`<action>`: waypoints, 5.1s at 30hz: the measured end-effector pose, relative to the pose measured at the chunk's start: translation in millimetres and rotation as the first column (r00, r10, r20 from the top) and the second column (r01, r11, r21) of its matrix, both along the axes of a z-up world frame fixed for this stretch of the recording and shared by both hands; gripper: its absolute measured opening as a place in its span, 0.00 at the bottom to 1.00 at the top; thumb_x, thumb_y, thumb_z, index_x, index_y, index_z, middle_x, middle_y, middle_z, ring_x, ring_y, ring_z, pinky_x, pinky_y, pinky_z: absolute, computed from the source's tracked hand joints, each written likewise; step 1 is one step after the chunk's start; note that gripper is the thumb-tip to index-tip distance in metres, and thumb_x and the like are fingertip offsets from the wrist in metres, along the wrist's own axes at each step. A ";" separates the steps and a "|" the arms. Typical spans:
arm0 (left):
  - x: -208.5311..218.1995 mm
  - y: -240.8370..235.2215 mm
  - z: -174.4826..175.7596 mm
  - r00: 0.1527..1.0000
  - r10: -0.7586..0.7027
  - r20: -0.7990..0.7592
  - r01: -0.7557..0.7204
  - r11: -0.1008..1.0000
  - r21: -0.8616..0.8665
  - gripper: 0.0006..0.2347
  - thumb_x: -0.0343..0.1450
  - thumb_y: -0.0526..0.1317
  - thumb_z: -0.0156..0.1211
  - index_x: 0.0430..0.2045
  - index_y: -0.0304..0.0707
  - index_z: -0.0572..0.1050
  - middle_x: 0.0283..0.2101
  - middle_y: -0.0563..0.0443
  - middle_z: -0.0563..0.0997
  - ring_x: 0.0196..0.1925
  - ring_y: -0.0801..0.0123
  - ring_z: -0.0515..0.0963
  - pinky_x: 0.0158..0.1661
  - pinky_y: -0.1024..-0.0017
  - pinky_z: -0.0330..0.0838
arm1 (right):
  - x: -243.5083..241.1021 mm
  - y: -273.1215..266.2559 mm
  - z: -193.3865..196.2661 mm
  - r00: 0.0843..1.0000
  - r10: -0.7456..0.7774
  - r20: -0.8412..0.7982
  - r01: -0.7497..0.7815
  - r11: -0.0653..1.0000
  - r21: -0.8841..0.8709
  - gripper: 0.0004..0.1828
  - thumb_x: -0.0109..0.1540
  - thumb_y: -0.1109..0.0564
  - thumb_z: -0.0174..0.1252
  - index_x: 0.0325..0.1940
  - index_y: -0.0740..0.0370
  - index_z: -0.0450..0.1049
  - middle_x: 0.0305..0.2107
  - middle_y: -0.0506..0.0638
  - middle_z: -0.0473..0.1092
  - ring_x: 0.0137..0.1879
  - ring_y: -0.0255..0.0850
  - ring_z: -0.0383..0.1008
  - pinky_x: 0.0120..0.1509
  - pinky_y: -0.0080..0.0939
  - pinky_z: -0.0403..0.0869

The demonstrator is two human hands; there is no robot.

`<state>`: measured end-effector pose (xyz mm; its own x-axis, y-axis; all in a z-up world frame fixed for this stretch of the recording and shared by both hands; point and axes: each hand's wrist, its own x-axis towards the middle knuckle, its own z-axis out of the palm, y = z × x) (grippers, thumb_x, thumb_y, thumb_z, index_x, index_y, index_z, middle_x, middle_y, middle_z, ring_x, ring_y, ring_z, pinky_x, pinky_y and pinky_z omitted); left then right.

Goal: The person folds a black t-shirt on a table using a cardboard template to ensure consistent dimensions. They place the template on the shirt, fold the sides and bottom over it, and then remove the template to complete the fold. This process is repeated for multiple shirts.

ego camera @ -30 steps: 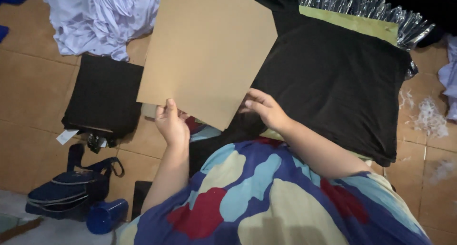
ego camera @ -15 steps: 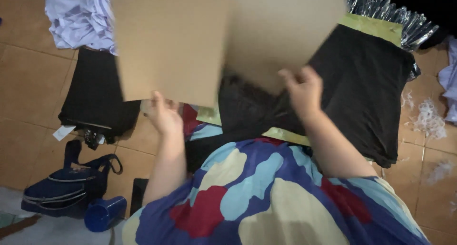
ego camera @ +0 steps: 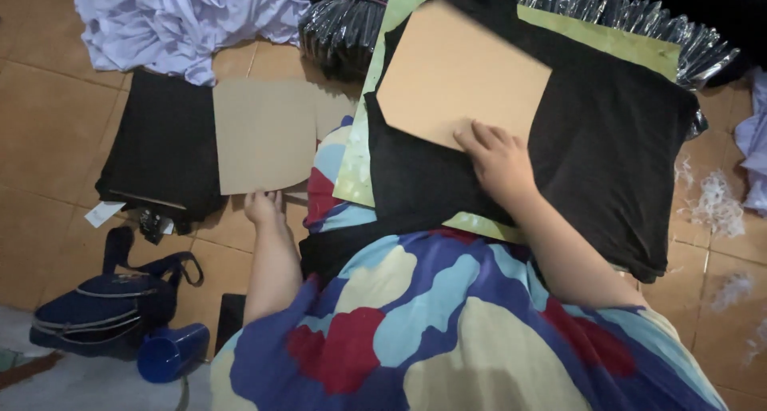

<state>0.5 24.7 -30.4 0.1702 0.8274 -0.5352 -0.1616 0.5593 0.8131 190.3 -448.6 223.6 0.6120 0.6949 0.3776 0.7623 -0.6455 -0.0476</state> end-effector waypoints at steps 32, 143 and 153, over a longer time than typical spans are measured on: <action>-20.7 -216.5 275.3 0.266 -0.189 -0.945 0.928 -0.214 0.304 0.13 0.73 0.57 0.59 0.27 0.54 0.83 0.23 0.53 0.81 0.34 0.57 0.84 0.35 0.63 0.79 | -57.6 -1.7 34.3 0.930 0.142 -0.338 -0.204 0.967 -0.153 0.37 0.60 0.23 0.55 0.65 0.41 0.71 0.60 0.49 0.67 0.68 0.47 0.67 0.66 0.53 0.69; 90.4 -199.2 295.1 0.399 0.007 -0.917 0.839 -0.407 0.362 0.16 0.78 0.53 0.59 0.51 0.42 0.76 0.35 0.46 0.82 0.33 0.50 0.81 0.21 0.58 0.72 | -10.2 -231.5 42.5 0.891 -0.434 -0.133 0.453 0.867 0.208 0.19 0.70 0.61 0.58 0.64 0.72 0.70 0.54 0.67 0.68 0.62 0.63 0.66 0.70 0.60 0.61; 76.5 -189.3 268.6 0.322 -0.034 -0.946 0.893 -0.322 0.316 0.15 0.75 0.52 0.60 0.54 0.55 0.76 0.38 0.52 0.83 0.41 0.57 0.85 0.40 0.55 0.80 | 104.1 -47.3 2.1 0.810 -0.135 -0.570 0.259 0.955 0.143 0.15 0.72 0.50 0.56 0.60 0.57 0.76 0.52 0.55 0.72 0.61 0.53 0.71 0.64 0.55 0.69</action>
